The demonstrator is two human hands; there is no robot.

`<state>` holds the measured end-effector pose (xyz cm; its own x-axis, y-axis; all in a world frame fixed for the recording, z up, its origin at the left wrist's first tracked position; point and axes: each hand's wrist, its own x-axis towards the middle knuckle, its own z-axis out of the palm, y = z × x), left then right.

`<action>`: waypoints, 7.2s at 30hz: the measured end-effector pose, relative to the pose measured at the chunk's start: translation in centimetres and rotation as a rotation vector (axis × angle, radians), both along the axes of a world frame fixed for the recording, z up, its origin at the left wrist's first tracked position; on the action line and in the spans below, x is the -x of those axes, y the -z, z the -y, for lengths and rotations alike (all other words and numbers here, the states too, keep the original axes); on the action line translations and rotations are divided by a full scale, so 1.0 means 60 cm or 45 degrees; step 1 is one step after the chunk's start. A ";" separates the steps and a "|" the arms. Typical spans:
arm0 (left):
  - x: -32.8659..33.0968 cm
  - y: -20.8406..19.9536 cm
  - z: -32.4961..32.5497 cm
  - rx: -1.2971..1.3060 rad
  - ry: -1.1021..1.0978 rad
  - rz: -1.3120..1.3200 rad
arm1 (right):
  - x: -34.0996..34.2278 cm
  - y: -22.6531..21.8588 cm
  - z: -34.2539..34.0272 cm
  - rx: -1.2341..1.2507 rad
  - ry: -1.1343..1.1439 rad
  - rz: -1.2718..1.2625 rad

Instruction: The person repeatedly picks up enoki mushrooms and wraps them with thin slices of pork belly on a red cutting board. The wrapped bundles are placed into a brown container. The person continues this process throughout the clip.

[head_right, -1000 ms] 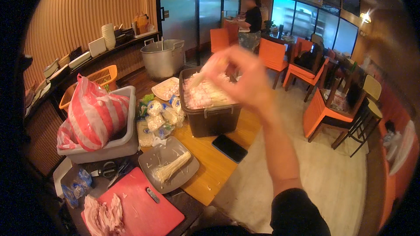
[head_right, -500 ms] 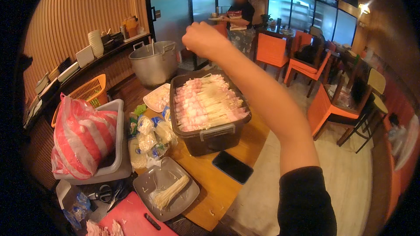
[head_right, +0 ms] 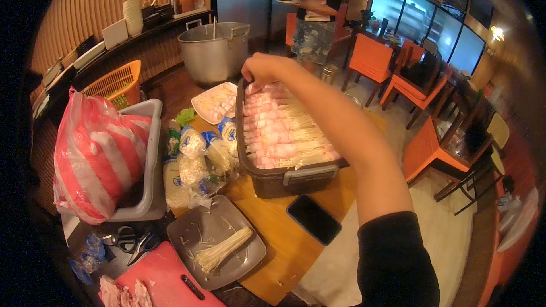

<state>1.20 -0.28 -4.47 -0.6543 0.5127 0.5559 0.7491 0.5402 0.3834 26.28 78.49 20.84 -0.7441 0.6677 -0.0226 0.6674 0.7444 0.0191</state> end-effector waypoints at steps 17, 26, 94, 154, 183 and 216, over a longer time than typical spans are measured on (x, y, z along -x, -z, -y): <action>-0.014 -0.032 -0.019 -0.023 0.039 -0.083 | -0.054 0.061 -0.007 -0.181 0.078 -0.290; -0.003 -0.033 -0.019 -0.156 0.045 -0.007 | 0.015 -0.092 0.188 -0.470 -0.082 -0.478; 0.286 -0.128 -0.072 0.186 0.051 0.113 | 0.686 0.255 0.814 0.461 -1.396 -0.311; 0.373 -0.158 -0.034 -0.030 0.599 0.688 | 0.594 0.253 0.903 0.064 -1.417 -0.923; 0.370 -0.197 -0.055 0.357 0.408 0.831 | 0.592 0.310 0.925 -0.169 -1.417 -0.900; 0.285 -0.155 0.031 0.486 0.698 0.377 | 0.396 0.027 0.893 0.125 -1.371 -0.351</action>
<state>-15.88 -2.15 4.82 -0.3432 0.9325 0.1127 0.8444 0.2537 0.4718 2.53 24.90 19.21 -0.9209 -0.3249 0.2155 -0.3552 0.9270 -0.1206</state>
